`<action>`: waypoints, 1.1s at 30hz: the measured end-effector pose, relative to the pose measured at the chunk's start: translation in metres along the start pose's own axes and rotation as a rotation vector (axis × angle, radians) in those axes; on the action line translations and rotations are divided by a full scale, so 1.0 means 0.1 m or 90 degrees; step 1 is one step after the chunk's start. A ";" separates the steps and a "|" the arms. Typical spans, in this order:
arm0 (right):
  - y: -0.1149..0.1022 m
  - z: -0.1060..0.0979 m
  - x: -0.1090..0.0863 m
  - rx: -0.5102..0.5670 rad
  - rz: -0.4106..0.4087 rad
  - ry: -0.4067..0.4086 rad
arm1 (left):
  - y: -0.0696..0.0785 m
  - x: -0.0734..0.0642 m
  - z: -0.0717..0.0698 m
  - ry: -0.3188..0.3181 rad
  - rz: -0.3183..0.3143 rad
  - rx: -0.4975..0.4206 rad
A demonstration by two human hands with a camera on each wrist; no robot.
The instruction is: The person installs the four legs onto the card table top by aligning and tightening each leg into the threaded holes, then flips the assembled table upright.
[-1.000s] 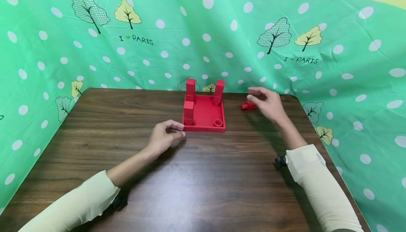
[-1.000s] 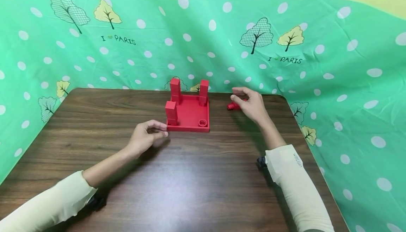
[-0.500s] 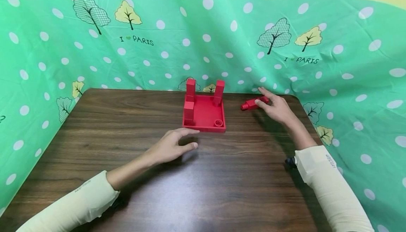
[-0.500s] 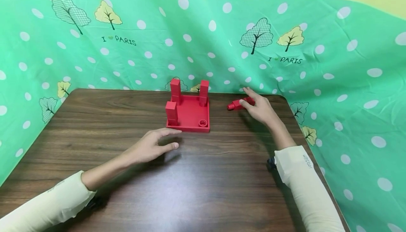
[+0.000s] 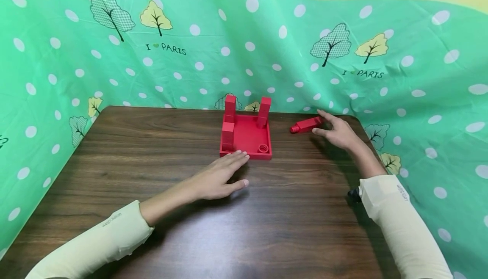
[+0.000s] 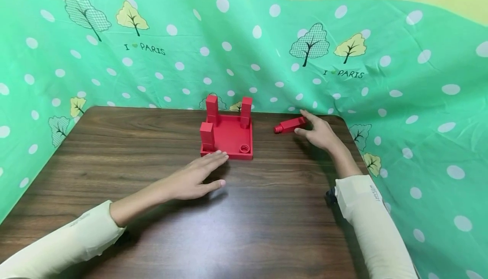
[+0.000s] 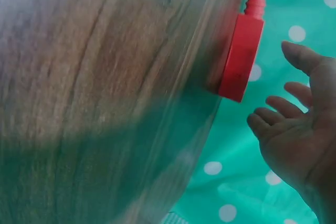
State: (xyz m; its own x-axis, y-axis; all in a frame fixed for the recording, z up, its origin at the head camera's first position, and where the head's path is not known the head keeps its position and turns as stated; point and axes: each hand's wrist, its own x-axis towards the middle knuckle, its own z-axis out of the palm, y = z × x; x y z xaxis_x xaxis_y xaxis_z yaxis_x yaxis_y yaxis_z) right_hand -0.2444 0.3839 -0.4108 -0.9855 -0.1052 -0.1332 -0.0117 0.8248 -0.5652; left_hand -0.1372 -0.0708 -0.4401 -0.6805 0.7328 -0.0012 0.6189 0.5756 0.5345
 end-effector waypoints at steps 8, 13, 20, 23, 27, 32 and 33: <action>0.19 0.03 0.12 0.081 -0.006 -0.005 | -0.03 0.05 0.04 -0.023 0.022 0.081; 0.35 0.04 0.20 0.134 -0.017 -0.005 | -0.04 0.07 0.07 -0.036 0.020 0.097; 0.46 0.09 0.26 0.212 0.016 -0.004 | -0.06 0.10 0.09 -0.038 0.032 0.101; 0.50 0.12 0.29 0.238 0.026 -0.001 | -0.07 0.13 0.09 -0.043 0.035 0.105; 0.54 0.15 0.32 0.235 0.030 -0.001 | -0.08 0.17 0.08 -0.056 0.026 0.105; 0.55 0.16 0.35 0.209 0.041 0.000 | -0.09 0.18 0.09 -0.059 0.016 0.102; 0.55 0.16 0.35 0.205 0.044 0.001 | -0.09 0.18 0.09 -0.058 0.015 0.104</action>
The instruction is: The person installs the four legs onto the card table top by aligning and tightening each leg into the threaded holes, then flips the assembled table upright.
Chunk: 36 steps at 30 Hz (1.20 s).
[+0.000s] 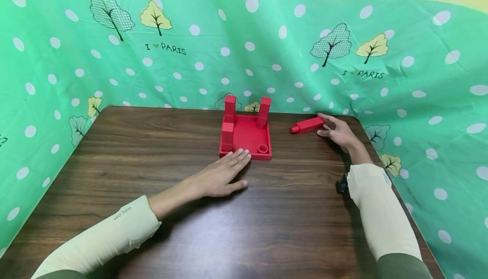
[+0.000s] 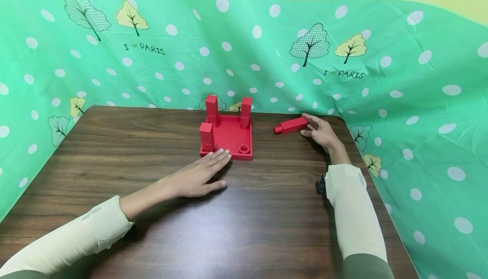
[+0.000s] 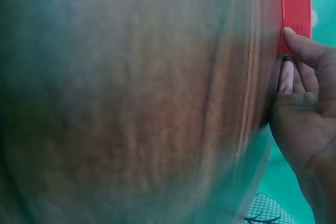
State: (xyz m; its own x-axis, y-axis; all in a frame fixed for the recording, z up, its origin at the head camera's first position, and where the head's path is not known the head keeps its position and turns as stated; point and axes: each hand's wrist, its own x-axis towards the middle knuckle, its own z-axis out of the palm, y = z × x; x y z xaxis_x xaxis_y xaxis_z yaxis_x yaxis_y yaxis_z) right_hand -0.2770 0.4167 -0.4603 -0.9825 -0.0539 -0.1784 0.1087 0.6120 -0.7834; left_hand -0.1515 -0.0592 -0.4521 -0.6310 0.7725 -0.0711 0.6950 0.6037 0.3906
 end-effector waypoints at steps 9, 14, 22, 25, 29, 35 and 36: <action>0.03 0.03 -0.01 0.002 0.020 0.055 | 0.03 0.10 -0.02 0.002 0.006 0.050; 0.07 0.03 0.00 0.009 0.017 0.059 | 0.03 0.14 -0.02 -0.015 0.003 0.058; 0.12 -0.02 -0.01 0.118 -0.022 0.051 | 0.09 0.17 -0.09 -0.050 -0.018 0.071; 0.12 -0.03 -0.03 0.166 -0.021 0.060 | 0.10 0.19 -0.13 -0.071 -0.024 0.072; 0.04 -0.03 -0.08 0.281 -0.024 0.070 | 0.11 0.20 -0.16 -0.089 -0.033 0.047; -0.11 0.02 -0.11 0.476 -0.060 0.077 | 0.09 0.19 -0.18 -0.096 -0.042 0.028; -0.13 0.04 -0.11 0.509 -0.062 0.080 | 0.09 0.19 -0.18 -0.098 -0.044 0.027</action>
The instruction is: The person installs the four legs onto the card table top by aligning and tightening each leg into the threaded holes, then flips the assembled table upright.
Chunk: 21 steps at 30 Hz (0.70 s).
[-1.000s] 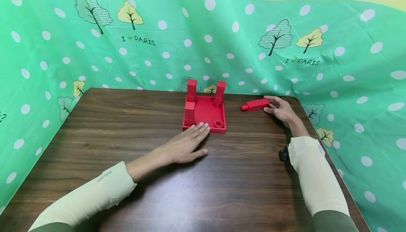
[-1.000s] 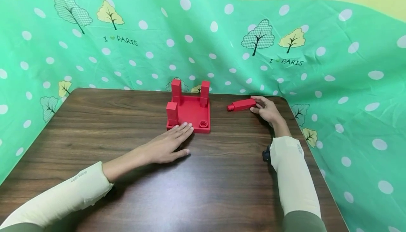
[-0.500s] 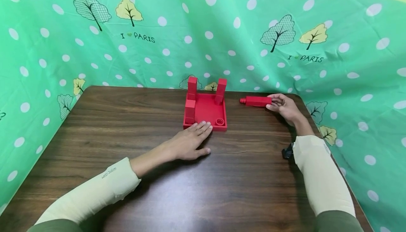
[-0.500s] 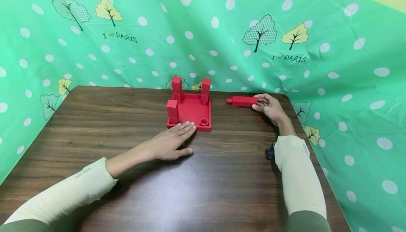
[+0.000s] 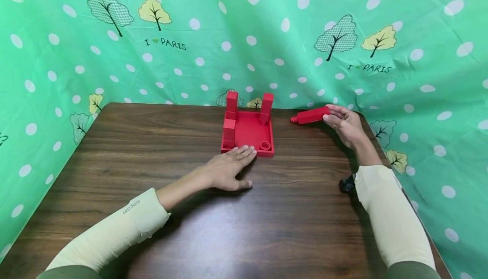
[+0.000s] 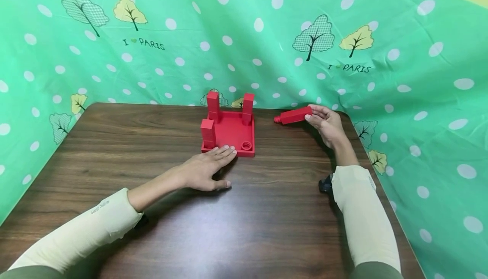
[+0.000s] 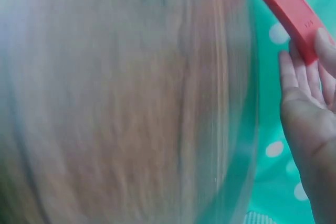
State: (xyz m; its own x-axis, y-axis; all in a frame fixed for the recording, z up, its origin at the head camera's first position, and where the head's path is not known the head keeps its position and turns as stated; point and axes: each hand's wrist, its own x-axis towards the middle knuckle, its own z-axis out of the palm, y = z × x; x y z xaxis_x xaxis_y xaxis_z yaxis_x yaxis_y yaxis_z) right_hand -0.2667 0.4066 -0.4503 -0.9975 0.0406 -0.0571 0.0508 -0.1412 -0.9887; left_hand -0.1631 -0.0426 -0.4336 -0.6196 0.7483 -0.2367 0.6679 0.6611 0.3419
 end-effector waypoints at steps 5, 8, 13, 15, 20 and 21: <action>-0.04 0.07 -0.02 0.161 0.003 0.035 | -0.01 0.00 -0.01 -0.008 -0.002 -0.005; -0.05 0.10 -0.04 0.229 -0.001 0.047 | -0.01 0.00 -0.01 -0.004 0.000 -0.016; -0.07 0.16 -0.06 0.272 -0.017 0.035 | -0.02 -0.01 0.03 0.011 0.009 -0.027; -0.09 0.20 -0.07 0.276 -0.026 0.026 | -0.02 -0.02 0.04 0.017 0.011 -0.028; -0.15 0.33 -0.12 0.279 -0.043 0.011 | -0.03 -0.03 0.06 0.027 0.010 -0.037; -0.17 0.36 -0.14 0.275 -0.044 0.007 | -0.03 -0.03 0.06 0.028 0.010 -0.038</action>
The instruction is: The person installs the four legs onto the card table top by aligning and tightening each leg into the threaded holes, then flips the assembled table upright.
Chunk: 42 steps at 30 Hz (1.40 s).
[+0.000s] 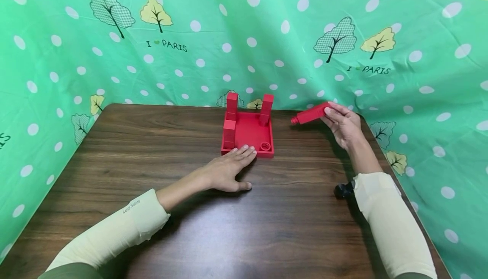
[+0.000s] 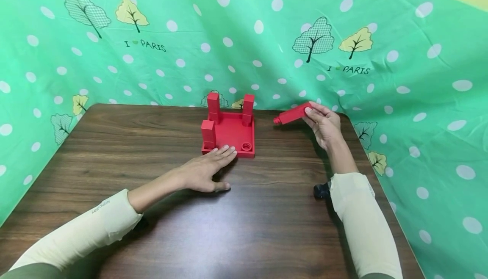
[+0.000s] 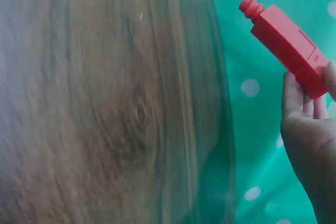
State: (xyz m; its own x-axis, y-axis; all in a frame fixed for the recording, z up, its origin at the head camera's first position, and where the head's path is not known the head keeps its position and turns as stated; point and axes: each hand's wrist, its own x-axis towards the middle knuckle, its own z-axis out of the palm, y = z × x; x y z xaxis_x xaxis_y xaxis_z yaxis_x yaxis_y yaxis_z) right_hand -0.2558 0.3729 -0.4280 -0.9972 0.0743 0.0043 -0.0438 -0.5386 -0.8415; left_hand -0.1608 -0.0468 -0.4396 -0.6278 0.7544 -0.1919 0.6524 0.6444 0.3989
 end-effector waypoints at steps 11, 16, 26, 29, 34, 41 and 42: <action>0.07 0.36 -0.16 -0.050 0.026 -0.053 | 0.03 0.02 0.00 0.001 -0.011 -0.006; 0.13 0.49 -0.22 -0.068 0.026 -0.068 | 0.03 0.02 0.00 -0.001 -0.013 -0.006; 0.24 0.64 -0.31 -0.103 0.024 -0.114 | 0.01 0.03 -0.01 -0.002 -0.017 -0.006; 0.26 0.68 -0.33 -0.122 0.026 -0.123 | 0.02 0.02 -0.02 0.004 -0.017 -0.008; 0.31 0.73 -0.34 -0.149 0.033 -0.141 | 0.02 0.01 -0.02 0.015 -0.011 0.008; 0.36 0.76 -0.36 -0.174 0.046 -0.161 | 0.03 0.04 0.02 0.019 -0.009 0.080; 0.36 0.76 -0.36 -0.175 0.047 -0.163 | 0.03 0.04 0.02 0.021 -0.009 0.086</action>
State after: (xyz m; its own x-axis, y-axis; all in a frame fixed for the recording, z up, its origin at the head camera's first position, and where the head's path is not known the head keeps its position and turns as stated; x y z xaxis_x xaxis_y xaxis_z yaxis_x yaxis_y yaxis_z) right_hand -0.2265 0.2871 -0.4176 -0.9814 -0.1870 0.0440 0.0116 -0.2862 -0.9581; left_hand -0.1605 -0.0418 -0.4410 -0.6499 0.7415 -0.1664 0.6930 0.6682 0.2707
